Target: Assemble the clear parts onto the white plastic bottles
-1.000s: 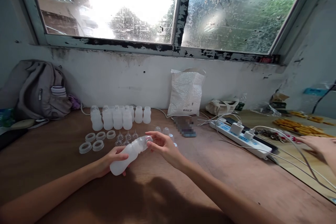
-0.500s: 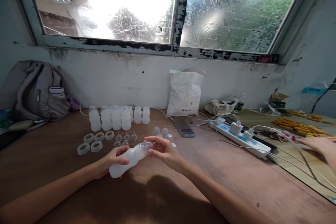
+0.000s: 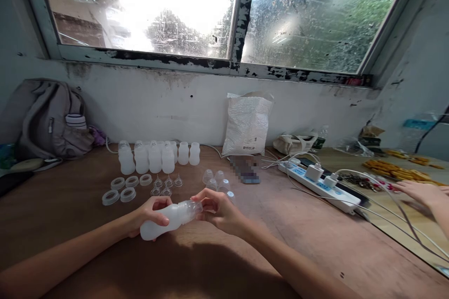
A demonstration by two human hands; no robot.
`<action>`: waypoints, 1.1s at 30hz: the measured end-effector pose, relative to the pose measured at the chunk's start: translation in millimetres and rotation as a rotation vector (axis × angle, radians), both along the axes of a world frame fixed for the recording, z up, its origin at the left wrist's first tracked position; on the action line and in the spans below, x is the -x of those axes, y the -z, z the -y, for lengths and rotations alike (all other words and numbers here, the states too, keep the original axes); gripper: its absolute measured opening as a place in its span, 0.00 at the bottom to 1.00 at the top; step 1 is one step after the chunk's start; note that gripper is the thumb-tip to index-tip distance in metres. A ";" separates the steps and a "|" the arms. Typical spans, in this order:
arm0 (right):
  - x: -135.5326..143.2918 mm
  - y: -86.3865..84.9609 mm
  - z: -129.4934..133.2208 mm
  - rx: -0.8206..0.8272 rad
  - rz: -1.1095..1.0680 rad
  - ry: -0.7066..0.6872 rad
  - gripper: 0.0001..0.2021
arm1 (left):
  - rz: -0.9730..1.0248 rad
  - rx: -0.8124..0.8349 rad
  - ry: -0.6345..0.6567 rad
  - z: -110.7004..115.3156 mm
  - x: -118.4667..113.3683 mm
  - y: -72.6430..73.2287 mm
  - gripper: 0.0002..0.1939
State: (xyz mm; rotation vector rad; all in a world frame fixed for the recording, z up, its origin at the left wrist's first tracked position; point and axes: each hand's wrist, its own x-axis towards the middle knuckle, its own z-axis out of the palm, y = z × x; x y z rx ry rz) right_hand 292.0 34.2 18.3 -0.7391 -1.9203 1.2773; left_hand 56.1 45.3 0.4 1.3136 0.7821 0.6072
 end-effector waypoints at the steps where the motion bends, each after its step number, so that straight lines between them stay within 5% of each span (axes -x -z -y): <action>1: 0.6 1.2 0.7 -0.002 0.003 0.002 0.13 | -0.007 0.005 0.003 -0.4 0.1 -0.1 0.17; 17: 8.5 -0.8 13.4 -0.283 0.151 0.080 0.09 | 0.024 -0.018 0.003 3.2 1.8 -1.1 0.17; 22: 13.5 -13.3 24.1 -0.507 0.264 0.089 0.10 | 0.083 -0.043 0.014 4.6 4.9 0.8 0.19; 33: 35.4 -56.1 7.3 -0.607 0.370 0.078 0.17 | 0.068 -0.293 -0.080 8.9 -2.9 2.7 0.22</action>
